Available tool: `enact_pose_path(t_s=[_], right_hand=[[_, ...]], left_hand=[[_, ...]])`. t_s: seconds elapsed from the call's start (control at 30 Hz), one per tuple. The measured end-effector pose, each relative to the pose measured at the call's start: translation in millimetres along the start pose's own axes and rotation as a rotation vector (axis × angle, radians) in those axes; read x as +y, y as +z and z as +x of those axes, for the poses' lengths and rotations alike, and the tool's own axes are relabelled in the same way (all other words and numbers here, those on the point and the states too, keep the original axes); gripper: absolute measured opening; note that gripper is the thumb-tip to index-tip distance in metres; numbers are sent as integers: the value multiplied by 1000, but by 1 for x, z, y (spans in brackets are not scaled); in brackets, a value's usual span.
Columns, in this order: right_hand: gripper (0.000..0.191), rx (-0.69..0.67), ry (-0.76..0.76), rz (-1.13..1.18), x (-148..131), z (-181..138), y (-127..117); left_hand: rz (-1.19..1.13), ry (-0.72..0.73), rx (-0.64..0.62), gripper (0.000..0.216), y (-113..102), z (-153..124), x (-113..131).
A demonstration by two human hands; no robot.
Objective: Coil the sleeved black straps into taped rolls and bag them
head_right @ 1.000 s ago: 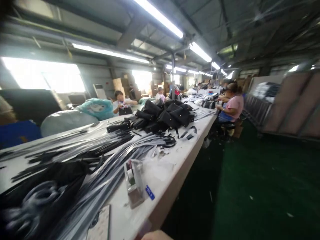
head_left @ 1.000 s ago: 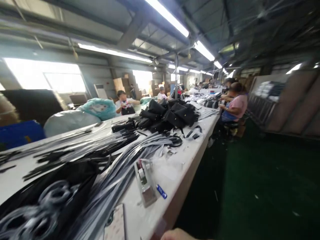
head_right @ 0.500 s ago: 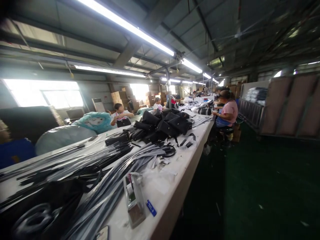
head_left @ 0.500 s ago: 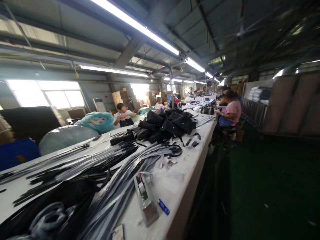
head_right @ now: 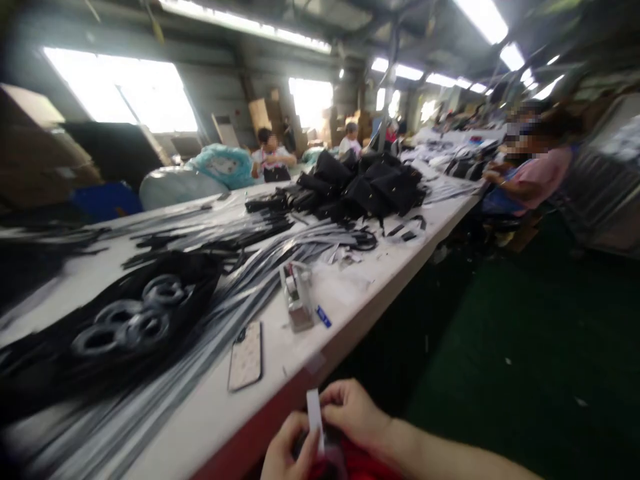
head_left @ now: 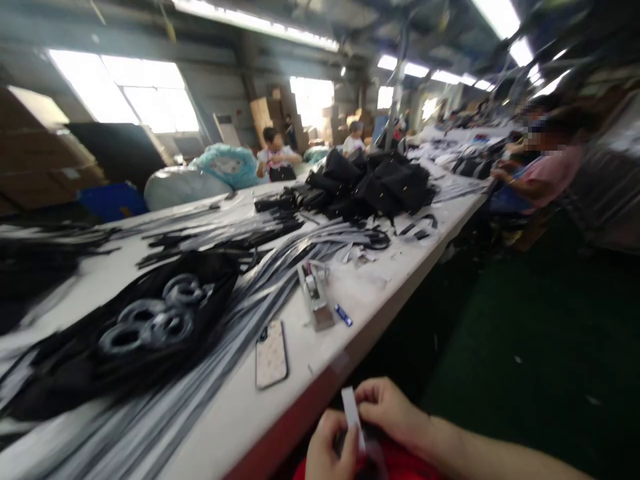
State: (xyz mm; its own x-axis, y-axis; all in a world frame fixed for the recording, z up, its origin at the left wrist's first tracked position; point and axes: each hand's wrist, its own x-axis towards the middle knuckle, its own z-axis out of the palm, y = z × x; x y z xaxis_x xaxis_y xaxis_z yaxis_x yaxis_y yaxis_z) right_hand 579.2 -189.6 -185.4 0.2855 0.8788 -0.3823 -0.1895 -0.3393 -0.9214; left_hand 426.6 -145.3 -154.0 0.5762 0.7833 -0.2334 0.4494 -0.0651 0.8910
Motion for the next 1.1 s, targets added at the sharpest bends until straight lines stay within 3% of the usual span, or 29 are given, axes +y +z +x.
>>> enact_pose_path(t_s=[0.07, 0.13, 0.3, 0.57, 0.77, 0.9, 1.03, 1.1], right_hand=[[19, -35, 38, 14, -9, -9, -3], [23, -94, 90, -13, -15, -9, -9], [32, -261, 211, -10, -21, -6, -24], [37, -542, 242, -80, -38, -1, -37], [28, -552, 248, -320, -36, 11, -35], [27, -638, 297, -356, -37, 19, -36], [24, -696, 329, -370, -37, 22, -36], [20, -685, 252, -422, -36, 19, -35]], left_hand=[[-76, -24, 38, 11, 6, -1, -7], [-138, -28, 96, 18, 11, -2, -14], [-198, -37, 9, 25, 14, -5, -18], [-196, -59, -36, 27, 12, -5, -16], [-163, -43, -83, 29, 10, -8, -10], [-105, -49, -109, 35, 5, -9, -6], [-44, -27, -288, 41, -6, -7, -7], [14, -57, -398, 43, -9, -4, -10]])
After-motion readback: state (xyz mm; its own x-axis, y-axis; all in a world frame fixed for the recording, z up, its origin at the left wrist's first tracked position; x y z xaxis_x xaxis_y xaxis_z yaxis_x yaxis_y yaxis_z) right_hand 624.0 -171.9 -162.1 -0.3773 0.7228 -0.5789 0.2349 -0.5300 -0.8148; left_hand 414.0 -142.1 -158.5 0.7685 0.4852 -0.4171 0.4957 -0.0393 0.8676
